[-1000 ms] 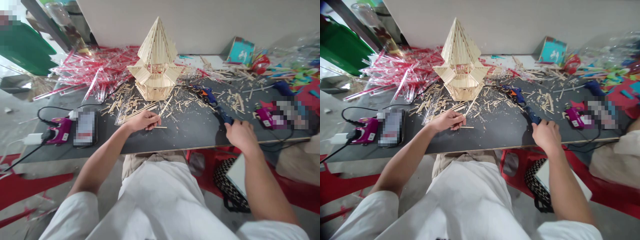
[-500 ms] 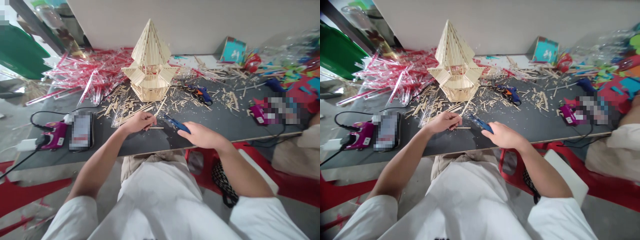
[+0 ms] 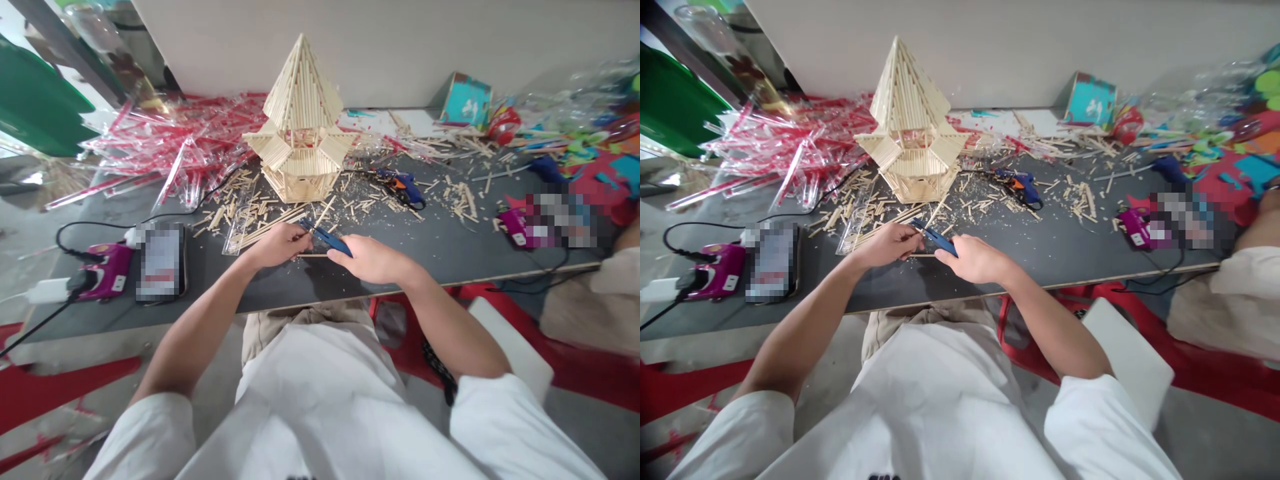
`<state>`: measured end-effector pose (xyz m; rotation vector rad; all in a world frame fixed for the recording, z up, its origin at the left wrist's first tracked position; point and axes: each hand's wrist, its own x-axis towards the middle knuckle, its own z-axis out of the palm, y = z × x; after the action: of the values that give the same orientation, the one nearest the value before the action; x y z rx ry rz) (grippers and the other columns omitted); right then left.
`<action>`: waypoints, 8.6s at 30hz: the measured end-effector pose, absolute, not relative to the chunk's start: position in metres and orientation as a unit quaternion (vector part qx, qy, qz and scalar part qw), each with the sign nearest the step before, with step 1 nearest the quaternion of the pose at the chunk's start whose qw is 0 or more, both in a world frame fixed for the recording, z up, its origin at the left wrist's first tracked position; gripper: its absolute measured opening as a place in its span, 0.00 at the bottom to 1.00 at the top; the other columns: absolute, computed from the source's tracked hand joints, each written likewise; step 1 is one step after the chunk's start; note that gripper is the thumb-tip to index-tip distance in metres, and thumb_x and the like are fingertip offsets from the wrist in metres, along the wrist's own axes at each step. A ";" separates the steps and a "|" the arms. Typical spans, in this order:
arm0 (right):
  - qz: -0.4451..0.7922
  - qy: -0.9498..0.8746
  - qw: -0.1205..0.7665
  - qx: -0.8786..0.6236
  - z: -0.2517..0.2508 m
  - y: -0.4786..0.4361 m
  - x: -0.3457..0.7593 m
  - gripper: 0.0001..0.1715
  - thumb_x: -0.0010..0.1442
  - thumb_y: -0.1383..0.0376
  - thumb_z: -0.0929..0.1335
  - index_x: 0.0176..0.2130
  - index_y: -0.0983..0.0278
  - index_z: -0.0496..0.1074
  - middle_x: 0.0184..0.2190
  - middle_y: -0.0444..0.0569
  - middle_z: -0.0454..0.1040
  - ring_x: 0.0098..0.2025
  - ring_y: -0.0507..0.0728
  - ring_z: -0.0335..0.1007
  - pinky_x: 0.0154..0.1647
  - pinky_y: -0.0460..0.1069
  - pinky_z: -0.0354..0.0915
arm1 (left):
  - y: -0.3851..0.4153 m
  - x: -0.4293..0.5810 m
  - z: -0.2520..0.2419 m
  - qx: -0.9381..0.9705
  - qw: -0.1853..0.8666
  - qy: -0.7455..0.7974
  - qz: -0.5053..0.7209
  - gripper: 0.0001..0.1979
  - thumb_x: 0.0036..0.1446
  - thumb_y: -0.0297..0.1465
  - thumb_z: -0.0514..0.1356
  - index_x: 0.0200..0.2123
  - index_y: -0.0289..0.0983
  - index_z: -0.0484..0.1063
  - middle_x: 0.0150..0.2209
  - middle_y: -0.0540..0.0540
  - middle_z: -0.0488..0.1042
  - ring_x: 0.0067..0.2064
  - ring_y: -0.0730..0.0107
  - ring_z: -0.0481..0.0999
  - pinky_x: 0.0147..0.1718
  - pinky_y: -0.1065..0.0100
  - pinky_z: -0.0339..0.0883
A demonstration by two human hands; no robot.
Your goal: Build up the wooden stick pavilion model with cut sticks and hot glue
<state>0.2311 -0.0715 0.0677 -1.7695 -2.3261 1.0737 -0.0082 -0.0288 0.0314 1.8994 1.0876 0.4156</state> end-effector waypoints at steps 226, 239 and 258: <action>0.402 -0.634 0.341 -0.566 0.035 -0.136 0.188 0.31 0.75 0.47 0.57 0.64 0.59 0.69 0.52 0.56 0.76 0.57 0.64 0.71 0.59 0.59 0.65 | -0.041 0.007 0.018 0.762 0.188 0.448 0.429 0.12 0.72 0.30 0.49 0.33 0.40 0.61 0.24 0.51 0.68 0.23 0.75 0.65 0.27 0.69 0.55; 0.368 -0.642 0.363 -0.566 0.020 -0.131 0.181 0.27 0.75 0.49 0.58 0.61 0.61 0.68 0.53 0.58 0.76 0.57 0.65 0.73 0.58 0.61 0.68 | -0.038 0.005 0.018 0.744 0.214 0.471 0.423 0.14 0.73 0.32 0.50 0.32 0.39 0.63 0.22 0.52 0.69 0.21 0.77 0.66 0.26 0.70 0.54; 0.329 -0.657 0.317 -0.600 0.014 -0.122 0.178 0.29 0.75 0.45 0.56 0.35 0.60 0.69 0.31 0.51 0.77 0.34 0.60 0.75 0.37 0.52 0.62 | -0.031 0.003 0.013 0.751 0.218 0.479 0.398 0.15 0.74 0.33 0.49 0.31 0.39 0.62 0.21 0.52 0.69 0.21 0.76 0.67 0.26 0.71 0.57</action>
<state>0.1777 -0.1217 0.0143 -1.5798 -1.7281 0.8656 0.0031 -0.0310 0.0128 2.0791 1.3259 1.1024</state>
